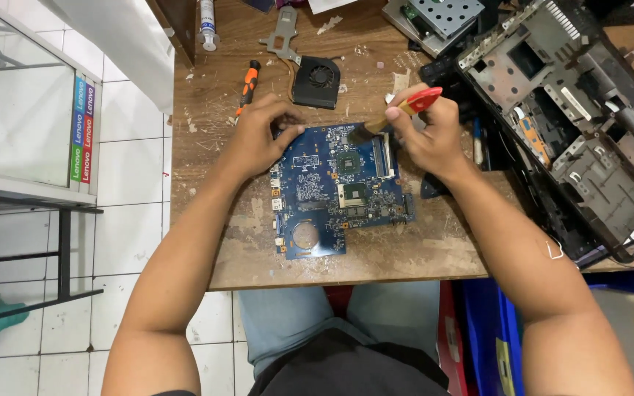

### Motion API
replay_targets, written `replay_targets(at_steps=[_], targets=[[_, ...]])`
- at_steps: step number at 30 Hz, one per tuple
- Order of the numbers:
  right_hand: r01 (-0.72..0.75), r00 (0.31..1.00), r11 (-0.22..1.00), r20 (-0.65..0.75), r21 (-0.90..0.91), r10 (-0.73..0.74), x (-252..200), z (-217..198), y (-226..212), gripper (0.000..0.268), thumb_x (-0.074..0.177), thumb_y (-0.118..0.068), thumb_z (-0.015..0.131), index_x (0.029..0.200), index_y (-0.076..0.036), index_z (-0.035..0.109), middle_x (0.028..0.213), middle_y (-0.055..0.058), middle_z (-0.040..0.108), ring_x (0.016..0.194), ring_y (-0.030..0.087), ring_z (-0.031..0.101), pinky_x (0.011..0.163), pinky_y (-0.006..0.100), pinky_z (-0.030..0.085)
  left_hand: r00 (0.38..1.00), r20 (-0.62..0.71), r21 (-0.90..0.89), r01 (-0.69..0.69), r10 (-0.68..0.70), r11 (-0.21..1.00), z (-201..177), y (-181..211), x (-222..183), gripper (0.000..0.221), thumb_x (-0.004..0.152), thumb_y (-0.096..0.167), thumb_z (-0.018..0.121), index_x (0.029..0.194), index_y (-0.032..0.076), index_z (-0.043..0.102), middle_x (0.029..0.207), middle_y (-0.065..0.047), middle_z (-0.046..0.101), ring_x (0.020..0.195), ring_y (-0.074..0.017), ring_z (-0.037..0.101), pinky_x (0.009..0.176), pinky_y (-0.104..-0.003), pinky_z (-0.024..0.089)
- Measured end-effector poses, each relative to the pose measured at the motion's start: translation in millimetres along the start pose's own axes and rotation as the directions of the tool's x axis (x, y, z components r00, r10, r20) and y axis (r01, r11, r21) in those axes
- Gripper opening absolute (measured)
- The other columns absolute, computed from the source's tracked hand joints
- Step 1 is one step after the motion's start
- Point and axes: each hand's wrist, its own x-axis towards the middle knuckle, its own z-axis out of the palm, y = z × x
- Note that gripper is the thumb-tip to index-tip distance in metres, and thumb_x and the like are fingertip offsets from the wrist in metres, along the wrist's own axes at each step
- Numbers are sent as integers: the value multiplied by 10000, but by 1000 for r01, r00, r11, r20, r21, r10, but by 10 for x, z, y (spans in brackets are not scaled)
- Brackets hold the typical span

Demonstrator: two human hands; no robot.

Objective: The person cleans a blue motherboard on a wooden table using a white cloth and a small brush. They wipe various components on the board and use the brush to sweep away debris from the surface.

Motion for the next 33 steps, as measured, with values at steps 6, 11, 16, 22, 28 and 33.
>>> replay_targets(at_steps=[6,11,16,22,28,33], targets=[[-23,1000,1000,3,14,23,-31,17,30,168,1146,-109,727,1049,28,734,630,57,623,546,151,615,623,284,510,999,20,-33,32,-31,999,-167,124,8,231,887,-39,901,1092,23,816,956,-166,700,787,-272,693,752,-415,573],[58,998,991,-9,-117,-60,-75,86,207,119,1111,-81,791,1037,5,757,713,102,668,586,239,637,629,343,515,999,37,-41,40,-38,998,-163,157,10,268,849,-73,907,1087,8,816,956,-173,703,777,-272,691,741,-416,572],[29,999,969,-28,-244,-37,45,-58,-183,237,1216,-188,608,1104,19,639,1006,166,649,867,263,606,748,374,494,975,147,62,159,-166,985,-212,183,24,146,990,87,832,1119,68,765,1170,-105,719,1129,-273,688,1068,-422,600],[41,998,968,-36,-247,-51,37,-42,-184,231,1216,-173,623,1092,21,646,976,159,651,821,250,611,709,371,495,989,95,66,105,-111,992,-276,179,35,68,1044,55,777,1110,37,779,1092,-115,738,988,-239,690,885,-362,593],[67,997,972,-26,-224,-75,62,-43,-304,200,1199,-135,659,1112,44,667,984,166,660,830,253,606,734,368,476,964,180,84,184,-197,979,-348,328,43,219,931,68,884,1115,32,772,1085,-148,800,984,-249,794,967,-338,693],[41,999,952,-19,-302,-49,38,-46,-307,186,1207,-111,683,1105,44,688,1000,156,675,861,268,615,792,389,455,970,168,219,138,-176,966,-280,165,19,340,821,275,984,1089,159,809,1093,5,857,1044,-192,811,1182,-555,299]])
